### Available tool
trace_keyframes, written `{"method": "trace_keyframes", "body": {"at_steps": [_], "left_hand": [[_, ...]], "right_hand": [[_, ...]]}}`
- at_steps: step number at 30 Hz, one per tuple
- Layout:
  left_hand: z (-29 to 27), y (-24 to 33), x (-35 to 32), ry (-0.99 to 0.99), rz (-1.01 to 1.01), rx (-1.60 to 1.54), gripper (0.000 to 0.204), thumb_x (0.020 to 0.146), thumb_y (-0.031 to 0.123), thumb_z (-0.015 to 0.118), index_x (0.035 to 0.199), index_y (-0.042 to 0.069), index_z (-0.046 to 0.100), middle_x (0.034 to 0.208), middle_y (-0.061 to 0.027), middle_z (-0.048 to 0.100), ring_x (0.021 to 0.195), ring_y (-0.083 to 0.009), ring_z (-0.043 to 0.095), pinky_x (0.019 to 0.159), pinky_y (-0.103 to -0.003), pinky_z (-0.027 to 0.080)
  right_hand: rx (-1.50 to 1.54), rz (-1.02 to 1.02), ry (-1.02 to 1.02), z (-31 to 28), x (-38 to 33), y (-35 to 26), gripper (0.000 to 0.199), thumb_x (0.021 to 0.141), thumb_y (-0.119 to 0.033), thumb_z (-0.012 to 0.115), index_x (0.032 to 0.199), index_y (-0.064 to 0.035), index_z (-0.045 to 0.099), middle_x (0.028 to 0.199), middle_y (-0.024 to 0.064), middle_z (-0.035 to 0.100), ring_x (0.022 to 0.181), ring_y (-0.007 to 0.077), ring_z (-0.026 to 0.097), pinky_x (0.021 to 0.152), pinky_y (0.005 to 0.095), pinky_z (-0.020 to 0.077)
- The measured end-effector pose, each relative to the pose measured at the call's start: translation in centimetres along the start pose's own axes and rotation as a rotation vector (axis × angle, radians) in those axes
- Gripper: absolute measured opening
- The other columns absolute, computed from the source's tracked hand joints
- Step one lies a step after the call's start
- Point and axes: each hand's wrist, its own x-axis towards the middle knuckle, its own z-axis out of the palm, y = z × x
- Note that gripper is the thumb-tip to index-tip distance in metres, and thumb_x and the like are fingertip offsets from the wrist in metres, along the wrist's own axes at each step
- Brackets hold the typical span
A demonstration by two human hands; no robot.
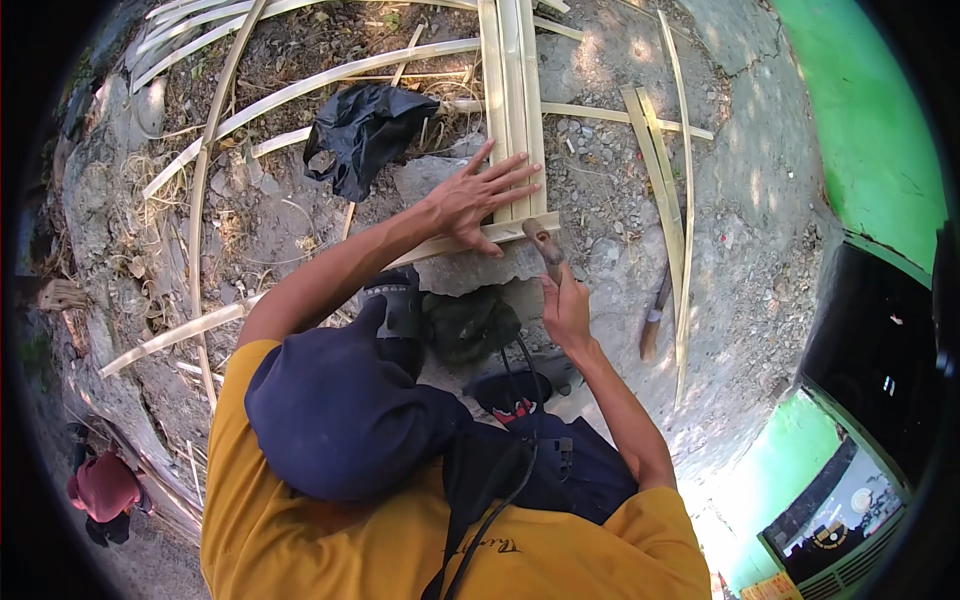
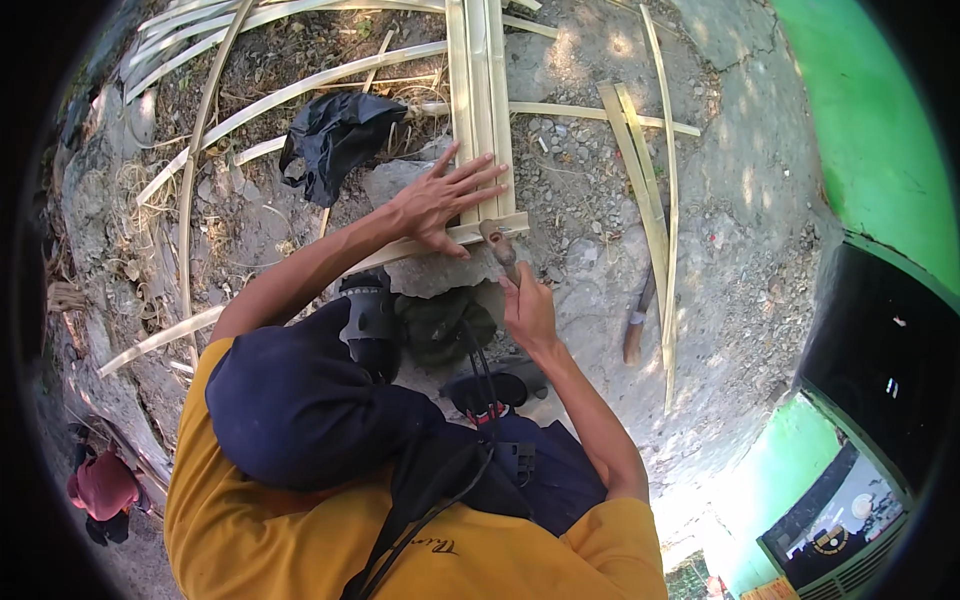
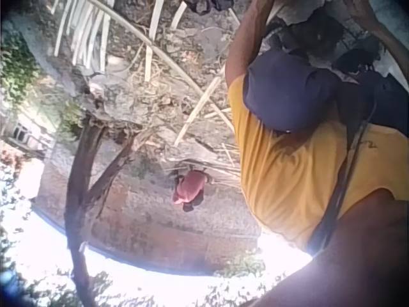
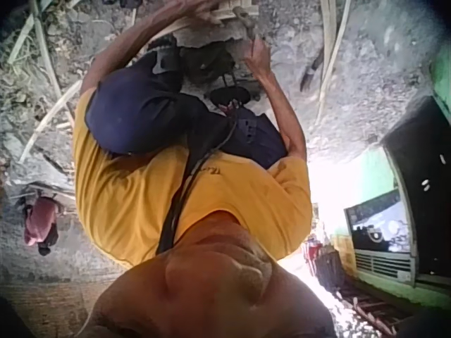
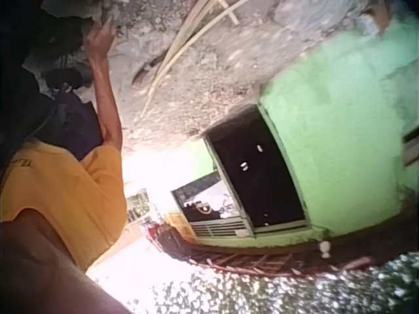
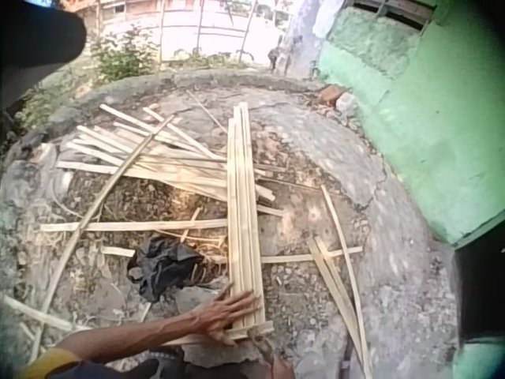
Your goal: The person assembles a wooden frame by hammering nails into bamboo slats.
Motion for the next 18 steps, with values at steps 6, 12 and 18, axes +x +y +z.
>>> {"method": "trace_keyframes", "body": {"at_steps": [6,12,18], "left_hand": [[-0.1,-0.3,0.1,-0.017,-0.008,0.032,0.127,0.067,0.079,0.072,0.169,0.019,0.025,0.177,-0.0066,0.018,0.164,-0.0278,0.010,0.130,-0.063,-0.006],[0.0,0.1,0.0,-0.017,0.005,0.034,0.127,0.067,0.080,0.072,0.169,0.020,0.026,0.177,-0.0068,0.020,0.164,-0.0287,0.010,0.130,-0.064,-0.006],[0.0,-0.2,0.0,-0.036,0.002,0.009,0.127,0.067,0.081,0.071,0.169,0.021,0.025,0.176,-0.0074,0.021,0.164,-0.0297,0.010,0.130,-0.064,-0.006]], "right_hand": [[-0.225,0.005,-0.132,0.7,0.8,0.4,0.026,0.107,-0.023,0.057,0.109,0.0029,0.054,0.073,0.0330,0.063,0.072,0.0545,0.065,0.060,0.0610,0.0459],[-0.117,-0.029,-0.019,1.0,0.4,1.4,0.029,0.108,-0.023,0.056,0.114,0.0051,0.055,0.071,0.0304,0.063,0.070,0.0518,0.066,0.057,0.0573,0.0466],[-0.032,-0.120,0.063,1.2,-0.1,1.9,0.030,0.106,-0.020,0.060,0.117,0.0074,0.056,0.073,0.0283,0.064,0.069,0.0506,0.067,0.056,0.0551,0.0477]]}}
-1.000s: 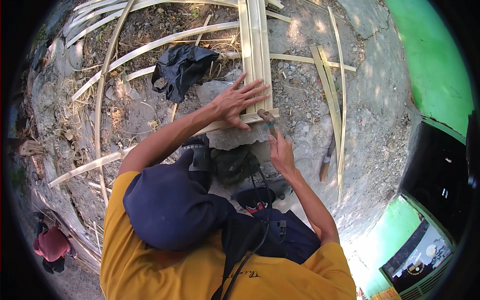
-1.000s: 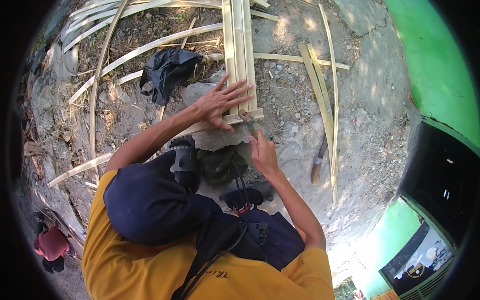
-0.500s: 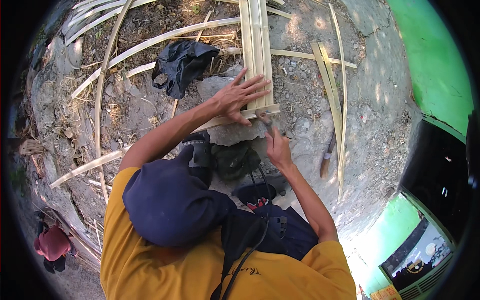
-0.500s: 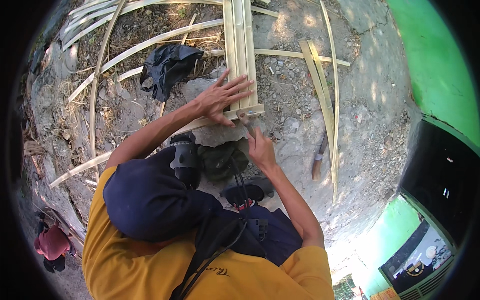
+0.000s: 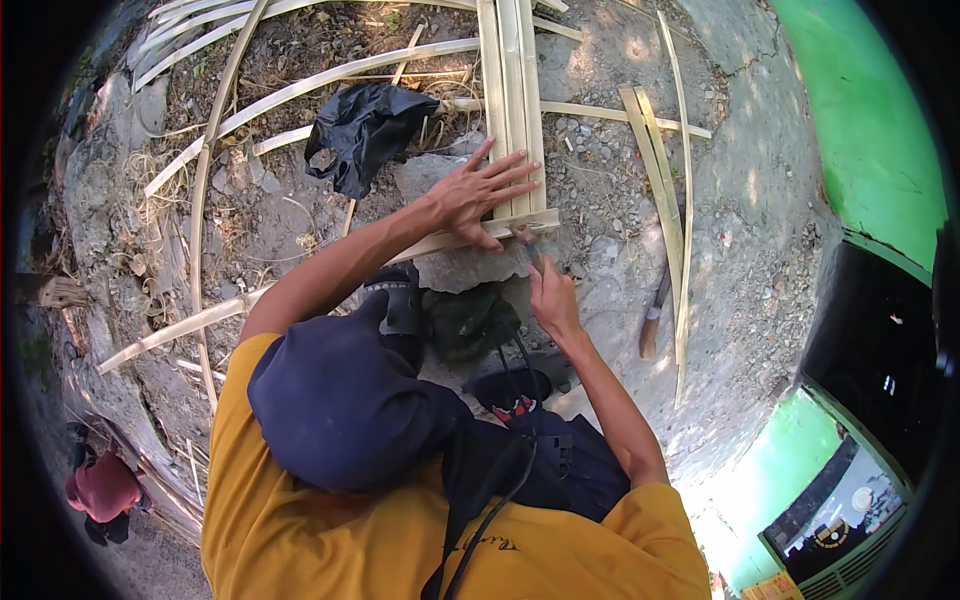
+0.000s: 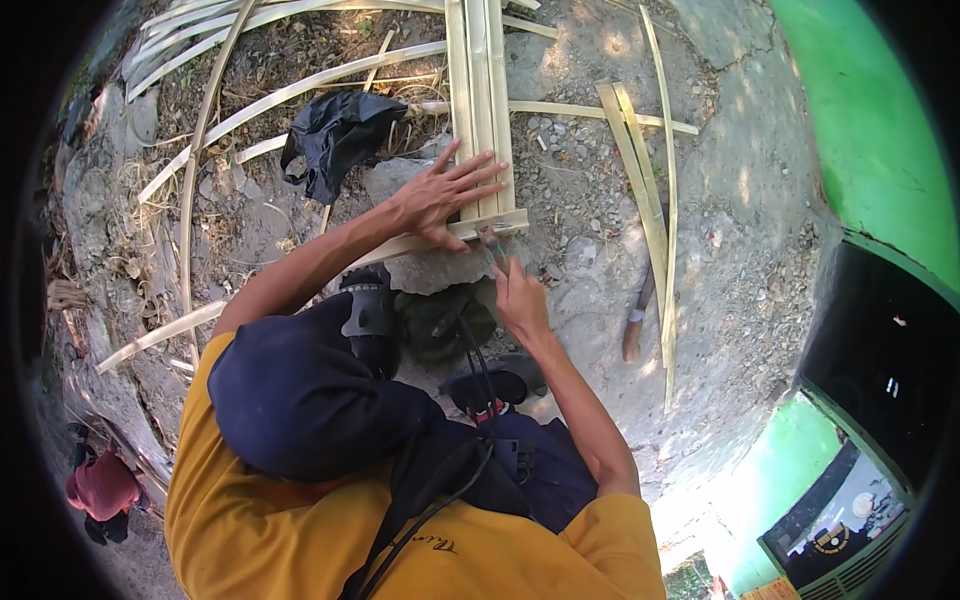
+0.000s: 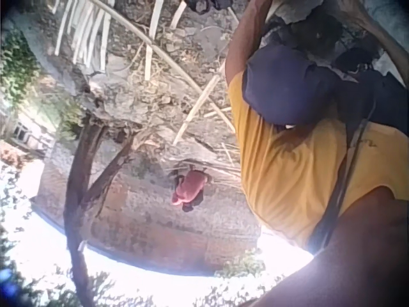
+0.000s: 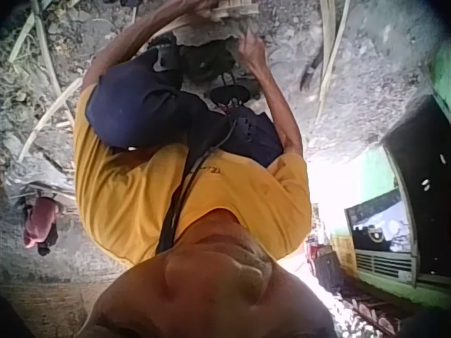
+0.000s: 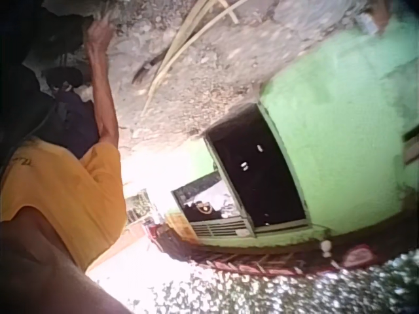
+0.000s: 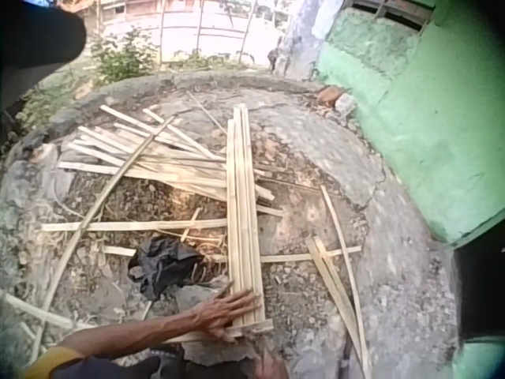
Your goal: The person assembles a wooden frame by hammering nails into bamboo slats.
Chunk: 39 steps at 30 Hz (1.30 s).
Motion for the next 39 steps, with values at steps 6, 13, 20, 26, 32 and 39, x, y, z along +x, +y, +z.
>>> {"method": "trace_keyframes", "body": {"at_steps": [6,13,20,26,32,39], "left_hand": [[0.3,0.6,0.1,0.009,-0.002,0.028,0.127,0.067,0.080,0.072,0.170,0.022,0.024,0.177,-0.0068,0.020,0.164,-0.0287,0.010,0.130,-0.064,-0.006],[-0.8,1.2,0.0,0.056,-0.065,0.022,0.121,0.070,0.070,0.079,0.168,0.020,0.028,0.176,-0.0090,0.020,0.164,-0.0294,0.013,0.131,-0.063,-0.002],[2.1,5.8,-5.0,0.065,0.036,0.246,0.067,0.098,0.024,0.057,0.162,0.013,0.039,0.157,-0.0103,0.047,0.148,-0.0265,0.041,0.128,-0.056,0.024],[2.5,6.6,-6.0,0.092,0.026,0.270,0.068,0.097,0.019,0.052,0.163,0.006,0.037,0.149,-0.0085,0.051,0.140,-0.0271,0.047,0.118,-0.052,0.034],[2.2,6.7,-6.3,0.049,0.076,0.296,0.074,0.099,0.020,0.051,0.168,0.012,0.025,0.168,-0.0061,0.038,0.141,-0.0272,0.045,0.121,-0.053,0.032],[2.7,6.7,-5.8,0.017,0.023,0.250,0.060,0.098,0.015,0.054,0.156,0.008,0.041,0.162,-0.0072,0.045,0.141,-0.0267,0.046,0.120,-0.054,0.032]], "right_hand": [[0.006,0.028,0.036,0.4,0.2,-0.6,0.031,0.109,-0.022,0.055,0.117,0.0068,0.057,0.071,0.0280,0.063,0.068,0.0506,0.067,0.056,0.0553,0.0474],[0.007,0.217,0.075,-4.0,1.7,0.4,0.033,0.111,-0.031,0.052,0.112,0.0010,0.060,0.066,0.0229,0.058,0.062,0.0463,0.063,0.056,0.0496,0.0417],[-0.094,0.298,0.076,-13.8,0.4,5.7,0.042,0.111,-0.039,0.049,0.102,0.0011,0.058,0.067,0.0250,0.056,0.062,0.0457,0.059,0.058,0.0504,0.0402],[-0.368,0.265,-0.070,-18.6,-3.5,7.2,0.040,0.110,-0.038,0.051,0.099,-0.0003,0.057,0.070,0.0279,0.058,0.067,0.0492,0.059,0.062,0.0534,0.0418],[-0.393,0.369,-0.143,-20.4,-6.2,5.7,0.039,0.109,-0.038,0.052,0.101,0.0004,0.057,0.077,0.0309,0.062,0.078,0.0527,0.063,0.067,0.0583,0.0428],[-0.549,0.358,-0.190,-23.4,-7.7,3.4,0.038,0.107,-0.039,0.055,0.101,-0.0017,0.060,0.077,0.0305,0.063,0.078,0.0515,0.065,0.070,0.0582,0.0480]]}}
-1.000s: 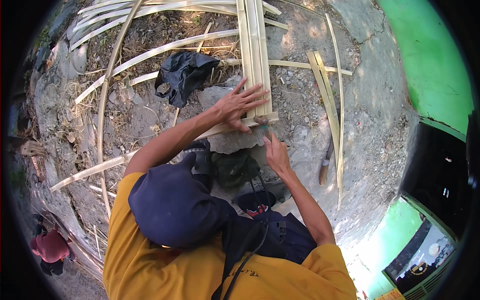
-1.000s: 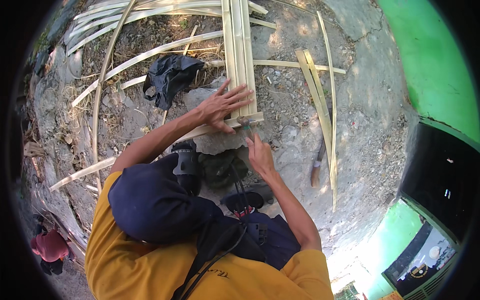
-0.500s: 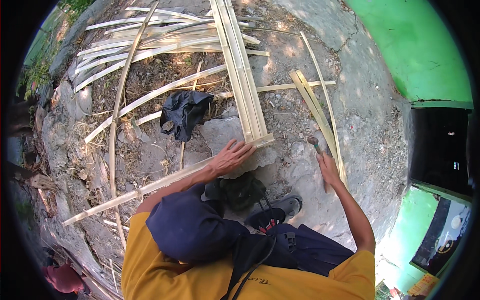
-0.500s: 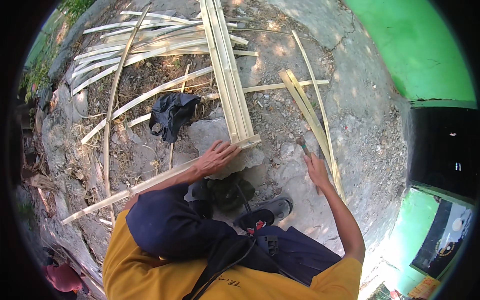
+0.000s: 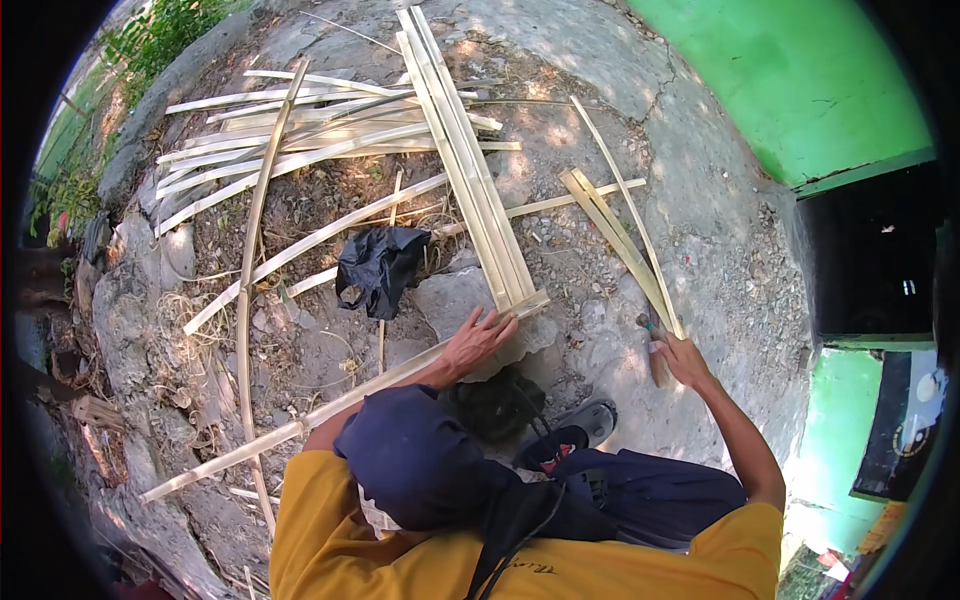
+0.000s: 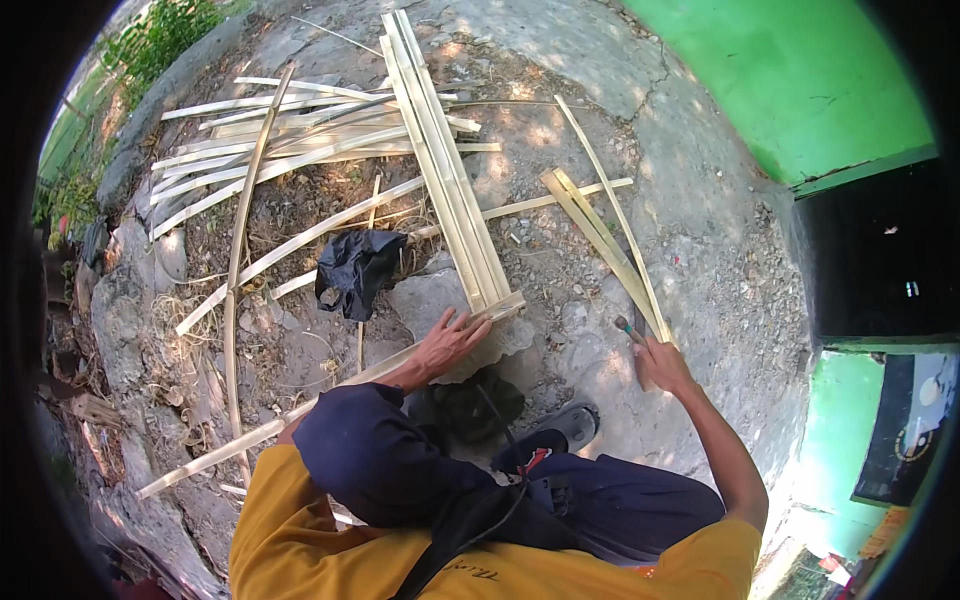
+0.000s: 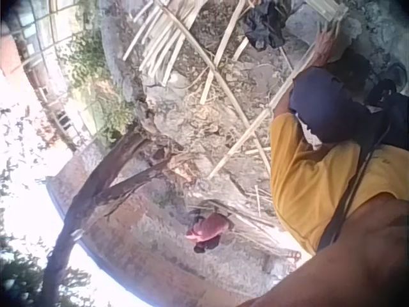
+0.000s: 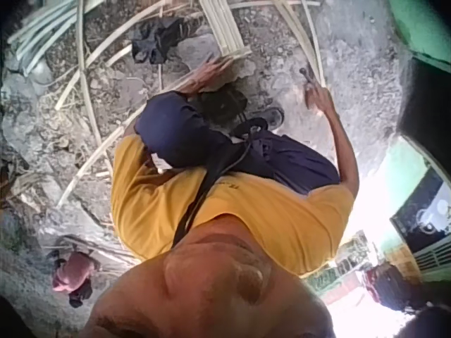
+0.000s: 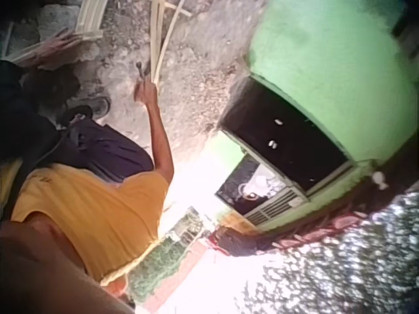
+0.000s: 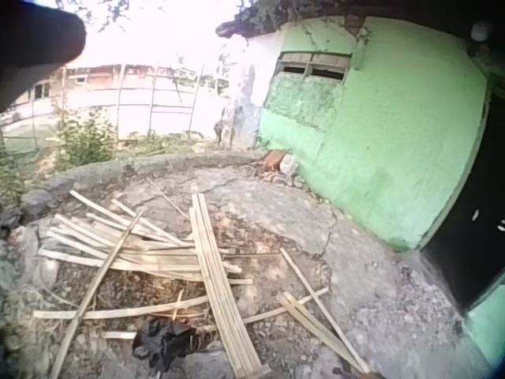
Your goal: The person assembles a wooden frame by hammering nails into bamboo slats.
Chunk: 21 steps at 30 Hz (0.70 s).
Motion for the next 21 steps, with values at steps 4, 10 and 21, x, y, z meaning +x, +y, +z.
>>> {"method": "trace_keyframes", "body": {"at_steps": [4,10,21], "left_hand": [[-0.8,-0.3,0.3,-0.004,0.017,-0.048,0.057,0.095,0.014,0.056,0.151,0.008,0.047,0.156,-0.0092,0.051,0.142,-0.0286,0.045,0.118,-0.054,0.034],[-3.9,-2.1,-3.7,0.240,-0.081,-0.312,0.074,0.081,0.027,0.078,0.148,0.013,0.051,0.157,-0.0119,0.047,0.133,-0.0335,0.050,0.113,-0.049,0.038],[-10.9,1.5,-19.5,0.229,-0.530,-0.189,0.054,0.091,0.034,0.070,0.139,0.011,0.061,0.139,-0.0121,0.057,0.134,-0.0345,0.051,0.111,-0.046,0.041]], "right_hand": [[-0.127,0.057,0.015,-3.2,-2.0,-0.5,0.038,0.107,-0.041,0.054,0.107,-0.0034,0.060,0.078,0.0289,0.067,0.078,0.0517,0.067,0.070,0.0592,0.0508],[-0.201,0.235,0.027,-2.1,-2.9,-1.6,0.037,0.107,-0.041,0.055,0.114,-0.0052,0.060,0.084,0.0291,0.070,0.083,0.0509,0.069,0.073,0.0598,0.0531],[-0.116,0.089,0.356,14.3,1.0,-1.1,0.030,0.099,-0.033,0.068,0.106,-0.0050,0.060,0.100,0.0183,0.069,0.096,0.0434,0.067,0.085,0.0534,0.0514]]}}
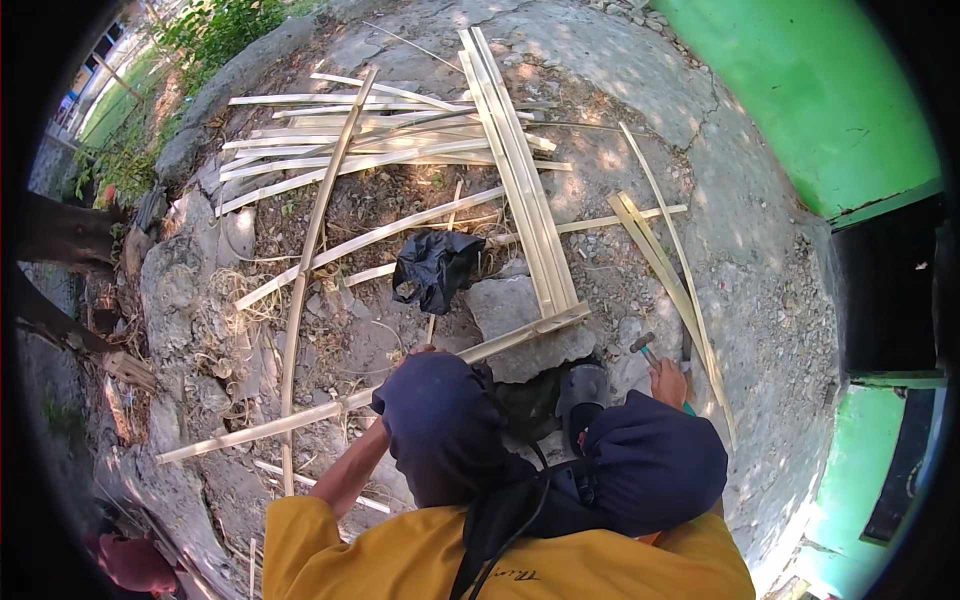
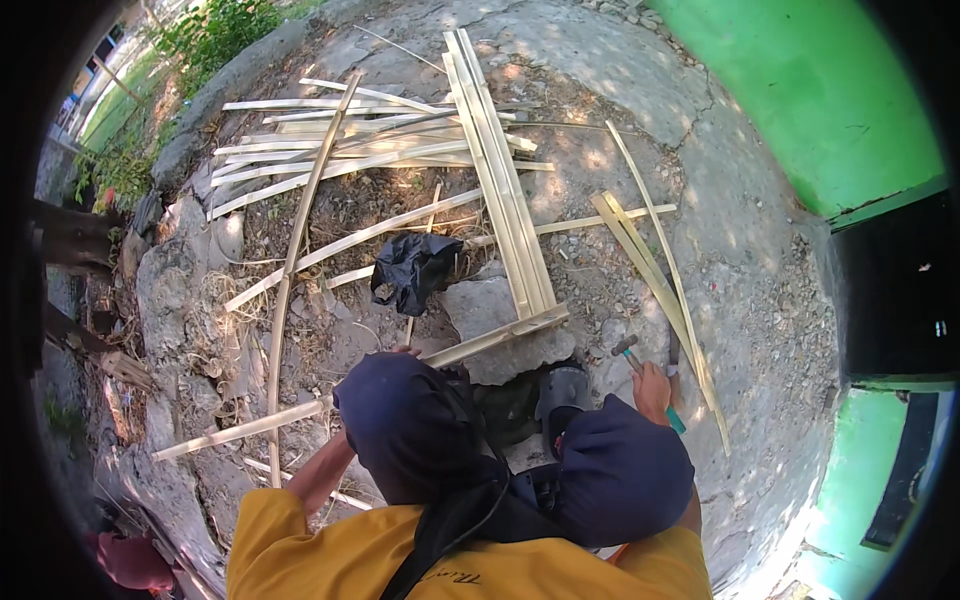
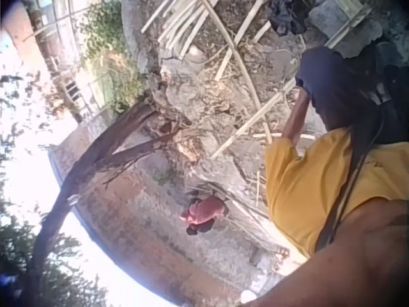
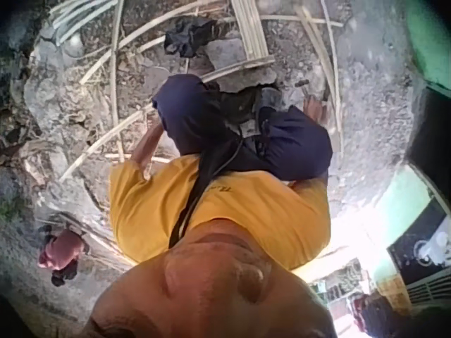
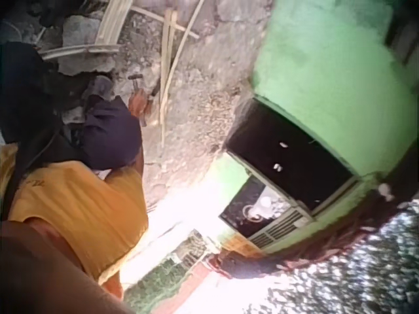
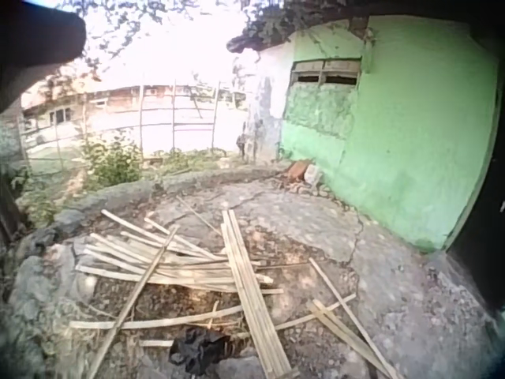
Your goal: The person assembles a wooden frame by hammering nails into bamboo slats.
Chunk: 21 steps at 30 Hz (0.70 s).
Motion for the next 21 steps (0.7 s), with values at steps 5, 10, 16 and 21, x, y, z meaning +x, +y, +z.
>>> {"method": "trace_keyframes", "body": {"at_steps": [5,10,16,21], "left_hand": [[4.2,-0.7,-1.5,-0.178,-0.387,-0.005,0.050,0.094,0.025,0.064,0.143,0.016,0.056,0.130,-0.0121,0.061,0.130,-0.0338,0.055,0.108,-0.048,0.043],[7.0,-3.3,-1.9,-0.268,-0.384,0.081,0.053,0.089,0.022,0.071,0.139,0.017,0.055,0.123,-0.0107,0.063,0.122,-0.0317,0.060,0.102,-0.047,0.045],[6.0,-1.4,-1.5,-0.162,-0.385,0.097,0.046,0.089,0.015,0.067,0.134,0.013,0.059,0.118,-0.0124,0.066,0.121,-0.0330,0.061,0.101,-0.047,0.044],[5.6,0.7,-0.7,-0.113,-0.379,0.168,0.041,0.089,0.012,0.066,0.129,0.008,0.062,0.115,-0.0128,0.065,0.120,-0.0335,0.060,0.107,-0.047,0.042]], "right_hand": [[0.046,-0.077,-0.037,3.8,1.9,1.9,0.035,0.093,-0.035,0.073,0.106,-0.0048,0.063,0.104,0.0180,0.068,0.102,0.0425,0.066,0.084,0.0551,0.0499],[-0.182,-0.075,-0.362,1.7,7.3,2.3,0.044,0.085,-0.040,0.081,0.107,-0.0047,0.066,0.106,0.0167,0.069,0.103,0.0393,0.067,0.085,0.0527,0.0506],[0.517,-0.062,-0.074,-1.1,20.7,-10.1,0.092,0.082,-0.045,0.086,0.150,0.0003,0.044,0.131,0.0251,0.064,0.124,0.0383,0.062,0.102,0.0480,0.0503],[0.565,-0.270,0.019,0.6,24.8,-26.1,0.132,0.072,-0.058,0.090,0.166,-0.0081,0.012,0.159,0.0356,0.030,0.142,0.0503,0.044,0.115,0.0551,0.0423]]}}
